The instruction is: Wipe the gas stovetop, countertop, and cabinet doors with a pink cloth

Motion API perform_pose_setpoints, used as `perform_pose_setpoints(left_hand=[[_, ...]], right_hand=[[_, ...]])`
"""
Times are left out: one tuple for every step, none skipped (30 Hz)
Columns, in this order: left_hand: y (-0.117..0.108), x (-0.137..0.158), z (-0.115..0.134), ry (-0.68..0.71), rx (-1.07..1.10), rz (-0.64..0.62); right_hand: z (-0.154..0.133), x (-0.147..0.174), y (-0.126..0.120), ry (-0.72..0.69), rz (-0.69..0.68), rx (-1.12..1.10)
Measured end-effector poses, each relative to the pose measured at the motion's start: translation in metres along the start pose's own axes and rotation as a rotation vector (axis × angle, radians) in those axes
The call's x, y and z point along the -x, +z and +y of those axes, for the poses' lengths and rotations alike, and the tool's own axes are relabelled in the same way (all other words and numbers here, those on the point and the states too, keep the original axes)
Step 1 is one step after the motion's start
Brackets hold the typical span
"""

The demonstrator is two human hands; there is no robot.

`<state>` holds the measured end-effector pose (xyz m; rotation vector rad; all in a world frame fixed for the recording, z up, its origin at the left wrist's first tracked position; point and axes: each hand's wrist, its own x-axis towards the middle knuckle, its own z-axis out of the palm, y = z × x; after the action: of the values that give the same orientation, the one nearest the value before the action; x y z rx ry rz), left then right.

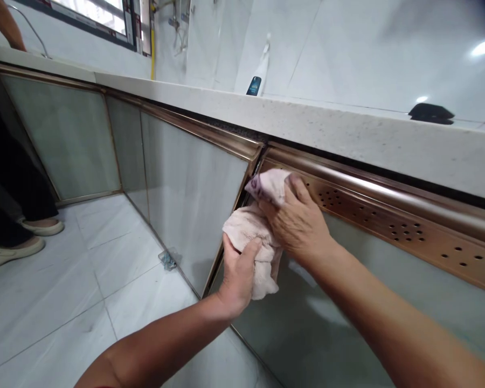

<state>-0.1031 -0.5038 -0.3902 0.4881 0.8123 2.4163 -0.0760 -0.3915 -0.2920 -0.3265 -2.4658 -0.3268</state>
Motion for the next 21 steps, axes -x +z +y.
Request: perform_pose_setpoints(left_hand=[[-0.001, 0.001, -0.003, -0.021, 0.002, 0.003], [-0.001, 0.002, -0.006, -0.043, -0.002, 0.002], [-0.002, 0.004, -0.010, -0.064, -0.013, -0.004], [-0.003, 0.006, -0.013, -0.085, -0.030, -0.012], [-0.003, 0.008, -0.016, -0.106, -0.048, -0.022], [-0.004, 0.011, -0.018, -0.131, -0.070, -0.030], [-0.006, 0.014, -0.019, -0.159, -0.094, -0.033], [-0.007, 0.016, -0.020, -0.191, -0.121, -0.036], [-0.009, 0.018, -0.019, -0.227, -0.151, -0.039], [-0.010, 0.019, -0.017, -0.258, -0.185, -0.040], [-0.012, 0.020, -0.015, -0.281, -0.220, -0.043], [-0.013, 0.021, -0.011, -0.287, -0.240, -0.047], [-0.013, 0.021, -0.007, -0.279, -0.239, -0.052], [-0.013, 0.020, -0.003, -0.258, -0.217, -0.052], [-0.013, 0.020, 0.001, -0.231, -0.176, -0.045], [-0.012, 0.020, 0.004, -0.213, -0.124, -0.037], [-0.010, 0.020, 0.007, -0.219, -0.070, -0.033], [-0.008, 0.020, 0.009, -0.260, -0.023, -0.035], [-0.007, 0.021, 0.009, -0.335, 0.015, -0.042], [-0.005, 0.021, 0.010, -0.428, 0.050, -0.055], [-0.004, 0.022, 0.010, -0.518, 0.082, -0.077]], right_hand=[[0.000, 0.010, -0.001, 0.009, -0.004, 0.008], [0.000, 0.020, -0.002, 0.017, -0.006, 0.018], [0.001, 0.032, -0.005, 0.024, -0.009, 0.027], [0.001, 0.046, -0.007, 0.029, -0.010, 0.033], [0.001, 0.062, -0.009, 0.035, -0.017, 0.039], [0.000, 0.079, -0.010, 0.047, -0.038, 0.048], [-0.001, 0.098, -0.009, 0.066, -0.080, 0.059], [-0.002, 0.119, -0.007, 0.097, -0.145, 0.064], [-0.002, 0.139, -0.004, 0.151, -0.230, 0.057], [-0.001, 0.158, -0.001, 0.231, -0.327, 0.027], [0.000, 0.175, 0.003, 0.344, -0.411, -0.035], [0.003, 0.189, 0.004, 0.471, -0.458, -0.135], [0.006, 0.199, 0.004, 0.605, -0.453, -0.257], [0.009, 0.204, 0.001, 0.736, -0.406, -0.386], [0.011, 0.205, -0.005, 0.848, -0.322, -0.502], [0.011, 0.202, -0.012, 0.922, -0.219, -0.596], [0.009, 0.196, -0.021, 0.959, -0.118, -0.661], [0.005, 0.187, -0.029, 0.958, -0.029, -0.701], [-0.001, 0.178, -0.036, 0.922, 0.039, -0.722], [-0.009, 0.170, -0.041, 0.846, 0.077, -0.733], [-0.018, 0.162, -0.043, 0.742, 0.093, -0.728]])
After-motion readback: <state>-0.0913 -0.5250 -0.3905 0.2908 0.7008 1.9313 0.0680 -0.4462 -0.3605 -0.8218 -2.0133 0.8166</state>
